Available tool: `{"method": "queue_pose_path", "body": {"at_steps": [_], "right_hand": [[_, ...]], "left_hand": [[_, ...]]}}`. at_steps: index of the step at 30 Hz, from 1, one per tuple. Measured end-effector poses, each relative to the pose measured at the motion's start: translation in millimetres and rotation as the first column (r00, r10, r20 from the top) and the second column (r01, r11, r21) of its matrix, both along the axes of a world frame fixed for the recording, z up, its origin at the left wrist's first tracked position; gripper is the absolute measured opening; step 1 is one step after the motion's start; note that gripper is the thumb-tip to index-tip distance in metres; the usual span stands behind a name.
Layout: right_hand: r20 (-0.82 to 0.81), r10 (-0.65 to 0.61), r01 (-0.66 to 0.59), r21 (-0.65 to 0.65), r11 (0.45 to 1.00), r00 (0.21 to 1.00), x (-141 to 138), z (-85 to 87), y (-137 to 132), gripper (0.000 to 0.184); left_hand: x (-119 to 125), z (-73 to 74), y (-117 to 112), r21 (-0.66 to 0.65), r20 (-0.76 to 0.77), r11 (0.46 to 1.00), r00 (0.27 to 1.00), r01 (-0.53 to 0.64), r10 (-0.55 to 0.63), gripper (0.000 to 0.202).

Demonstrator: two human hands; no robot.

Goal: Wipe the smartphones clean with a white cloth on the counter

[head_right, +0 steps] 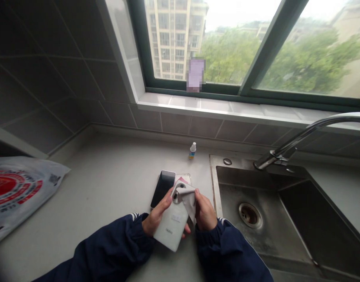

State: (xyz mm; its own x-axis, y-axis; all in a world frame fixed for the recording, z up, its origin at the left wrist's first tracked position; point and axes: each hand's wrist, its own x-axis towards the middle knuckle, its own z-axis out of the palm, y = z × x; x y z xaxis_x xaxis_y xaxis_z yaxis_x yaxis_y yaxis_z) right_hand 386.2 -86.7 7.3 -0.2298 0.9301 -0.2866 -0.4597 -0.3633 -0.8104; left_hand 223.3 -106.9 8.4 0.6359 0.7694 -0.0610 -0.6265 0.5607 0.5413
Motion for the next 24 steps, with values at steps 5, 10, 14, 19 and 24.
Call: {"method": "queue_pose_path", "body": {"at_steps": [5, 10, 14, 19, 24], "right_hand": [[0.092, -0.090, 0.091, -0.003, 0.996, 0.992, 0.6, -2.4, 3.6, 0.045], [0.130, -0.261, 0.257, 0.042, 0.965, 0.957, 5.0, -6.5, 8.7, 0.037], [0.160, -0.389, 0.380, 0.089, 0.921, 0.907, 7.8, -6.1, 11.5, 0.036], [0.197, -0.471, 0.450, 0.144, 0.882, 0.860, 8.9, -10.6, 11.9, 0.037], [0.309, -0.573, 0.481, 0.328, 0.813, 0.759, 10.9, -9.9, 3.7, 0.042]], "left_hand": [[0.5, -1.2, 2.5, -0.057, 0.027, 0.998, 1.000, 0.004, -0.003, 0.068], [0.2, -1.0, 3.5, -0.152, 0.081, 0.988, 0.997, 0.009, 0.004, 0.071], [-2.2, 0.8, 3.9, -0.208, 0.086, 0.978, 0.996, -0.013, 0.032, 0.066], [-3.5, 2.1, 4.7, -0.202, 0.093, 0.979, 0.995, -0.027, 0.047, 0.067], [-0.4, -4.4, 0.6, -0.177, 0.082, 0.984, 0.997, 0.001, 0.014, 0.063]]}}
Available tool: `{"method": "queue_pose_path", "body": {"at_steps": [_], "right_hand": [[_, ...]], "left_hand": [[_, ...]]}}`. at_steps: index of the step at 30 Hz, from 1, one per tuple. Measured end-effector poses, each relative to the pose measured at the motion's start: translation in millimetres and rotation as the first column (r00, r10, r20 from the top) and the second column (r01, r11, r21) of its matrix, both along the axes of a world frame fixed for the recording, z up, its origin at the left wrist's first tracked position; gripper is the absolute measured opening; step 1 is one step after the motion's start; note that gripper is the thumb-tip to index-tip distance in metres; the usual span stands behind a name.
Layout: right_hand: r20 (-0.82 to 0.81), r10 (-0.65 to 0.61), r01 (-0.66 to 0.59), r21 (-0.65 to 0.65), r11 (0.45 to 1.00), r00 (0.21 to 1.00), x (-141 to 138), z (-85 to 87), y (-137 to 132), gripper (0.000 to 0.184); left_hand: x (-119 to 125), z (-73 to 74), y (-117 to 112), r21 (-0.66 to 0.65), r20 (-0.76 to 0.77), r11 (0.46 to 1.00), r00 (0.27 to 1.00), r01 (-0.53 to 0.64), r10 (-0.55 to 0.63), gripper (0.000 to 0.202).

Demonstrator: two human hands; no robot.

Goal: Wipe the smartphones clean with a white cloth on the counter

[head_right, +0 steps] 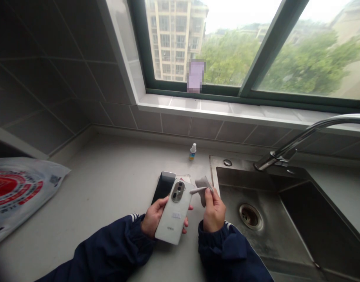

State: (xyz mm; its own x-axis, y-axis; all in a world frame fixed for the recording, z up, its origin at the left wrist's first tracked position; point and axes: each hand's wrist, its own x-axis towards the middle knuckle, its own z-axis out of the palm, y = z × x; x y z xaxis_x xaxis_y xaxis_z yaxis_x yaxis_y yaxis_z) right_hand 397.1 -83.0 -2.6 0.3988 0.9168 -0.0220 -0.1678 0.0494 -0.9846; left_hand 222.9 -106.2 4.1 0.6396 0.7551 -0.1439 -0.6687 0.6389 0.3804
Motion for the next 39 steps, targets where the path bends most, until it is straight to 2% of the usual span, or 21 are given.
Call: {"method": "queue_pose_path", "body": {"at_steps": [2, 3, 5, 7, 10, 12, 15, 19, 22, 25, 28, 30, 35, 37, 39], "right_hand": [[0.250, 0.047, -0.071, 0.088, 0.994, 0.967, -1.9, 2.6, -5.8, 0.041], [0.385, 0.087, -0.149, 0.135, 0.980, 0.919, -3.9, 3.4, -8.7, 0.041], [0.615, 0.148, -0.339, 0.205, 0.918, 0.774, -9.3, 2.7, -14.0, 0.043], [0.776, 0.130, -0.459, 0.221, 0.861, 0.617, -14.9, -0.6, -17.8, 0.049], [0.890, 0.077, -0.489, 0.173, 0.855, 0.449, -19.8, -5.0, -20.6, 0.056], [0.920, 0.070, -0.507, 0.148, 0.849, 0.386, -19.9, -4.6, -21.1, 0.060], [0.945, 0.045, -0.562, 0.154, 0.812, 0.323, -18.7, 0.6, -22.0, 0.064], [0.964, 0.011, -0.654, 0.171, 0.737, 0.265, -20.8, 8.5, -27.2, 0.066], [0.970, 0.012, -0.710, 0.170, 0.683, 0.243, -24.3, 11.0, -32.2, 0.065], [0.975, 0.013, -0.731, 0.158, 0.664, 0.223, -25.9, 11.9, -33.7, 0.064], [0.976, -0.012, -0.715, 0.169, 0.678, 0.219, -24.0, 12.6, -30.8, 0.065], [0.973, -0.030, -0.679, 0.182, 0.711, 0.229, -21.0, 12.6, -27.2, 0.067], [0.958, -0.050, -0.575, 0.211, 0.790, 0.283, -13.7, 8.5, -19.3, 0.068], [0.954, -0.034, -0.560, 0.203, 0.803, 0.297, -13.6, 6.3, -18.6, 0.068], [0.955, -0.011, -0.562, 0.184, 0.807, 0.296, -15.2, 4.6, -19.3, 0.068]], "left_hand": [[1.2, -4.0, -2.6, -0.004, -0.017, 1.000, 0.999, 0.029, -0.029, 0.062], [1.7, -5.7, -3.7, -0.010, -0.028, 0.999, 0.999, 0.046, -0.046, 0.062], [2.8, -7.4, -5.2, -0.022, -0.045, 0.999, 0.998, 0.039, -0.040, 0.060], [4.2, -6.5, -5.6, -0.021, -0.058, 0.998, 0.997, -0.057, 0.056, 0.055], [6.5, -1.7, -5.0, -0.004, -0.062, 0.981, 0.979, -0.194, 0.193, 0.052], [7.4, 2.9, -4.6, 0.010, -0.058, 0.984, 0.982, -0.178, 0.178, 0.050], [7.4, 10.8, -4.3, 0.049, -0.051, 0.985, 0.985, -0.163, 0.165, 0.046], [5.5, 15.4, -4.1, 0.078, -0.083, 0.973, 0.972, -0.215, 0.221, 0.038], [3.4, 6.3, -3.4, 0.092, -0.094, 0.968, 0.965, -0.235, 0.243, 0.037], [2.4, -5.5, -1.5, 0.093, -0.058, 0.972, 0.974, -0.215, 0.221, 0.041], [3.4, -8.5, 0.4, 0.083, 0.028, 0.989, 0.992, -0.123, 0.121, 0.050], [4.8, -6.7, 0.7, 0.092, 0.058, 0.991, 0.994, -0.097, 0.092, 0.053], [7.8, -4.2, -2.5, 0.071, 0.024, 0.997, 0.999, -0.033, 0.031, 0.055], [8.6, -2.8, -3.2, 0.077, -0.008, 0.997, 1.000, -0.026, 0.027, 0.054], [9.5, 0.7, -2.9, 0.130, -0.022, 0.988, 0.996, -0.080, 0.084, 0.053]]}}
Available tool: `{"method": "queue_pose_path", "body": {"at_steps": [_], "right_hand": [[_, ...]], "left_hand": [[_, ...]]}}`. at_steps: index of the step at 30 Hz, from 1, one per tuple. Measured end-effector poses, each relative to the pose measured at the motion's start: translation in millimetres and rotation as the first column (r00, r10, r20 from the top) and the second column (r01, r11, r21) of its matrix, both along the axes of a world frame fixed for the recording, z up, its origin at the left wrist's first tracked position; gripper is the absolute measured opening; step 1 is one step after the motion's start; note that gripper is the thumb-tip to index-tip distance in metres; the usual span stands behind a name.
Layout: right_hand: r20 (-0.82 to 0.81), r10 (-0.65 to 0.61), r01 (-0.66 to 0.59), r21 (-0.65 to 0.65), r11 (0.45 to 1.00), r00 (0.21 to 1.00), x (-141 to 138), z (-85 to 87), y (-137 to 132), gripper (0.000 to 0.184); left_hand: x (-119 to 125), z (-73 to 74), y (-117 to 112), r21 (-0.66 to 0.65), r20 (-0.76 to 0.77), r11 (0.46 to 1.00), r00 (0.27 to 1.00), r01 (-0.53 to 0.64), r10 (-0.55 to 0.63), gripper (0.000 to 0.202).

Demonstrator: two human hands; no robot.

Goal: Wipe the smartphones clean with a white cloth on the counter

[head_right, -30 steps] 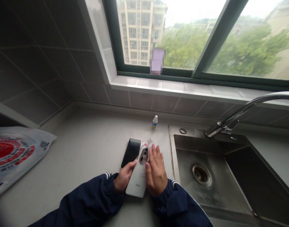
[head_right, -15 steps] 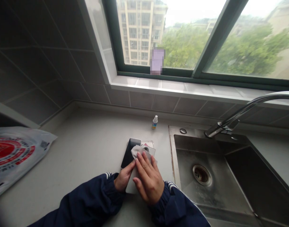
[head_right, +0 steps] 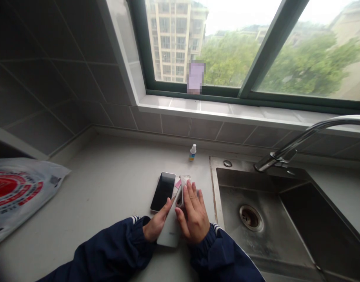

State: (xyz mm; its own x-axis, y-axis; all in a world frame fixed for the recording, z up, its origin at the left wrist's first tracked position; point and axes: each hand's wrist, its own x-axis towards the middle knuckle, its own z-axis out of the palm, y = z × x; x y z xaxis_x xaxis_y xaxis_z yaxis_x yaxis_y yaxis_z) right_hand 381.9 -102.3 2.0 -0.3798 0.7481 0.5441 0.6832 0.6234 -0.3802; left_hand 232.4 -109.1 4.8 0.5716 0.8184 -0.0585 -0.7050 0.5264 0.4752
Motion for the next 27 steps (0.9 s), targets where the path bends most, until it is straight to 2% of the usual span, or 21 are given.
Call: {"method": "queue_pose_path", "body": {"at_steps": [3, 5, 9, 14, 17, 22, 27], "right_hand": [[0.023, 0.019, -0.019, -0.008, 1.000, 1.000, -4.0, -1.1, -2.6, 0.070], [0.051, 0.049, -0.049, -0.003, 0.999, 0.997, -6.8, -1.3, -5.0, 0.070], [0.110, 0.128, -0.127, -0.009, 0.992, 0.986, -12.3, -0.7, -11.3, 0.071], [0.122, 0.185, -0.186, -0.002, 0.983, 0.975, -16.4, 0.1, -17.3, 0.068], [0.115, 0.187, -0.189, 0.003, 0.982, 0.976, -16.8, -0.1, -18.3, 0.066], [0.124, 0.164, -0.169, 0.028, 0.985, 0.979, -14.5, 0.9, -16.2, 0.064], [0.076, 0.109, -0.111, 0.011, 0.994, 0.991, -8.5, 1.2, -10.9, 0.065]], "left_hand": [[1.5, 6.4, 1.3, 0.089, 0.002, 0.991, 0.995, -0.100, 0.100, 0.049], [2.1, 7.7, 1.9, 0.096, 0.012, 0.986, 0.990, -0.139, 0.138, 0.048], [0.4, 1.8, 2.5, -0.013, 0.055, 0.985, 0.983, -0.174, 0.174, 0.050], [-4.3, -5.9, 3.7, -0.146, 0.151, 0.983, 0.979, -0.115, 0.137, 0.056], [-6.0, -7.5, 4.2, -0.164, 0.133, 0.980, 0.982, -0.112, 0.135, 0.050], [-7.8, -6.7, 3.0, -0.190, -0.047, 0.939, 0.958, -0.288, 0.284, 0.040], [-6.4, -0.4, 1.9, -0.091, 0.068, 0.968, 0.968, -0.233, 0.240, 0.045]]}}
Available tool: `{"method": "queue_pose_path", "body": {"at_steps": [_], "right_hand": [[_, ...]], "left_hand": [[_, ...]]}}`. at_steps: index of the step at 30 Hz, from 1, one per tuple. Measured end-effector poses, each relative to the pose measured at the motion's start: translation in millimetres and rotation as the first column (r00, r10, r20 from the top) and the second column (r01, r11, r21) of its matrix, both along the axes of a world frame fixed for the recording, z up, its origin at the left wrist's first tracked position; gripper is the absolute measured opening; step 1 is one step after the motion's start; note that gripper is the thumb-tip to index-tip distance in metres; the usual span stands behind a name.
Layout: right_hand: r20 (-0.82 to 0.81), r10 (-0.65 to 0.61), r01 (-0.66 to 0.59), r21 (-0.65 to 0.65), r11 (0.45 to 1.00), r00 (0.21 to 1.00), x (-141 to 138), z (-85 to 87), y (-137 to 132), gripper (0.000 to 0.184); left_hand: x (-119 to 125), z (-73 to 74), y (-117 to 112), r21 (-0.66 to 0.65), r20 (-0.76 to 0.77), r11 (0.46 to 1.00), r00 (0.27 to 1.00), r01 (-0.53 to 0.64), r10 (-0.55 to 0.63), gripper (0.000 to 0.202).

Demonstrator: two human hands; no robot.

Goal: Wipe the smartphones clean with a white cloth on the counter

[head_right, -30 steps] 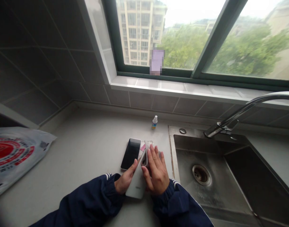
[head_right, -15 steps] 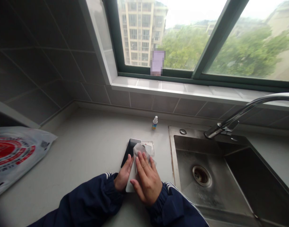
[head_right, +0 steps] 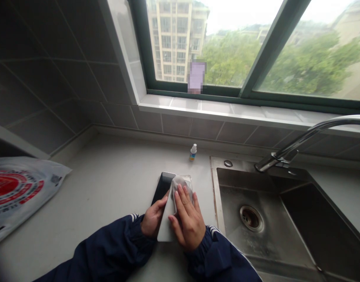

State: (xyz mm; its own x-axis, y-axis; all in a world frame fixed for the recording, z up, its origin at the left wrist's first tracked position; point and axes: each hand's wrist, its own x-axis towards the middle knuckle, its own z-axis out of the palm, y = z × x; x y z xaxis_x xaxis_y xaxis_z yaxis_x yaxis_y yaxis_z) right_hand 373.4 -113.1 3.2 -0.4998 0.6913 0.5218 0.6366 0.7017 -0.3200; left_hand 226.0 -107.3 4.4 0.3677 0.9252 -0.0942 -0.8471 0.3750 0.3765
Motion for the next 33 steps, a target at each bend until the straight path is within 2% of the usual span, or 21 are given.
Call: {"method": "queue_pose_path", "body": {"at_steps": [4, 9, 14, 17, 20, 28, 33], "right_hand": [[-0.071, -0.013, 0.010, -0.048, 0.999, 0.997, 2.0, -2.8, 2.7, 0.064], [-0.167, 0.039, -0.052, -0.078, 0.996, 0.985, 2.2, -1.4, 1.4, 0.061], [-0.245, 0.124, -0.146, -0.074, 0.987, 0.962, 2.4, 6.5, -5.5, 0.059], [-0.280, 0.149, -0.184, -0.104, 0.977, 0.949, 1.1, 11.0, -9.7, 0.057], [-0.323, 0.149, -0.201, -0.134, 0.970, 0.935, 0.0, 14.0, -11.7, 0.056], [-0.305, 0.122, -0.168, -0.129, 0.977, 0.944, 3.7, 9.9, -5.0, 0.055], [-0.264, 0.047, -0.079, -0.112, 0.990, 0.963, 14.2, 6.9, 7.3, 0.051]], "left_hand": [[2.1, 4.7, -0.8, 0.077, 0.028, 0.997, 0.999, 0.021, -0.023, 0.045], [0.9, 5.2, -0.9, 0.110, -0.054, 0.994, 0.999, 0.015, -0.009, 0.046], [-4.2, 2.7, 0.4, 0.132, -0.176, 0.987, 0.982, 0.091, -0.067, 0.058], [-5.6, -0.4, 1.1, 0.100, -0.225, 0.986, 0.969, 0.131, -0.106, 0.060], [-5.0, -1.2, 2.0, 0.069, -0.211, 0.990, 0.971, 0.125, -0.108, 0.063], [-4.1, 12.5, 3.9, 0.038, -0.198, 0.996, 0.977, 0.084, -0.075, 0.060], [-12.9, 11.9, 4.3, -0.120, -0.212, 0.971, 0.950, 0.208, -0.230, 0.072]]}}
